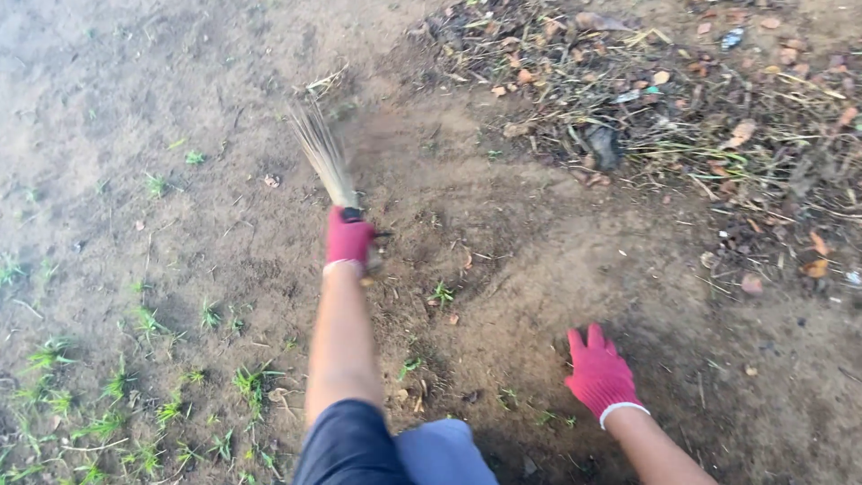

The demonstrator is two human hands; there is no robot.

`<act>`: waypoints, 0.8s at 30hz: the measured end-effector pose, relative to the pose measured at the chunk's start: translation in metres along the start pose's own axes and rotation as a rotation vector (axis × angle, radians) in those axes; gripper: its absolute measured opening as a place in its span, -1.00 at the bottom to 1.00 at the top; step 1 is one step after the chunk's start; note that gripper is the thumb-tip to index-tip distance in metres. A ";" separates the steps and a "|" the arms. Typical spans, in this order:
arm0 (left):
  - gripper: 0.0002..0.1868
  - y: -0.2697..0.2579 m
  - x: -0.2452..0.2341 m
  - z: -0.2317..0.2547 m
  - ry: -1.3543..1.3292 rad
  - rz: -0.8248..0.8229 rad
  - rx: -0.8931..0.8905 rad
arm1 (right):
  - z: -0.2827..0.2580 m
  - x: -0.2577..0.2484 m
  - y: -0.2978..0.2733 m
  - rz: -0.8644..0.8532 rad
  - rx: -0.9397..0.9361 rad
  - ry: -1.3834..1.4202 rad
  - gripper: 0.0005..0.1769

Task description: Sweeping dry leaves and debris into a pile on the ground using a hand-held broom.

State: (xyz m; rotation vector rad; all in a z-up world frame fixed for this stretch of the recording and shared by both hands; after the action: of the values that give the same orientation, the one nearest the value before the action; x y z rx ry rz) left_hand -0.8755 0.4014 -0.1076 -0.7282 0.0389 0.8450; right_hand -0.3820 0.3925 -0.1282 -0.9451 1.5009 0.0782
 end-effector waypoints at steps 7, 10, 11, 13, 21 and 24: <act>-0.19 0.006 0.044 0.049 0.529 -0.098 0.219 | 0.000 0.011 0.017 -0.170 0.050 -0.053 0.04; -0.15 0.065 -0.001 0.081 0.219 0.014 0.172 | 0.009 0.015 0.034 -0.199 0.047 -0.073 0.06; -0.18 0.091 -0.021 0.075 -0.122 0.034 -0.007 | 0.009 0.019 0.033 -0.227 0.046 -0.081 0.07; -0.21 0.132 0.019 0.059 0.020 0.011 0.092 | 0.000 0.008 0.033 -0.245 0.051 -0.096 0.05; -0.15 0.013 0.141 0.123 0.442 -0.359 0.283 | 0.009 0.013 0.026 -0.187 0.022 -0.077 -0.01; -0.07 0.028 0.171 0.085 0.131 -0.278 0.194 | 0.013 0.028 0.028 -0.085 -0.005 -0.102 -0.05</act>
State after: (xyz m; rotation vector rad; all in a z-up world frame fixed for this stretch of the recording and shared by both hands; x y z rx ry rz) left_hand -0.7995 0.5787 -0.1116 -0.5891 0.1320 0.5188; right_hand -0.3838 0.4046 -0.1684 -0.9935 1.3658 0.0676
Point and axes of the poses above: each hand's wrist, its own y-axis towards the middle knuckle, its own x-axis out of the palm, z = x × y, the point moved 5 cm from there along y, towards the middle knuckle, and after that the axes turned 15 degrees about -x, right-handed, at the moved point
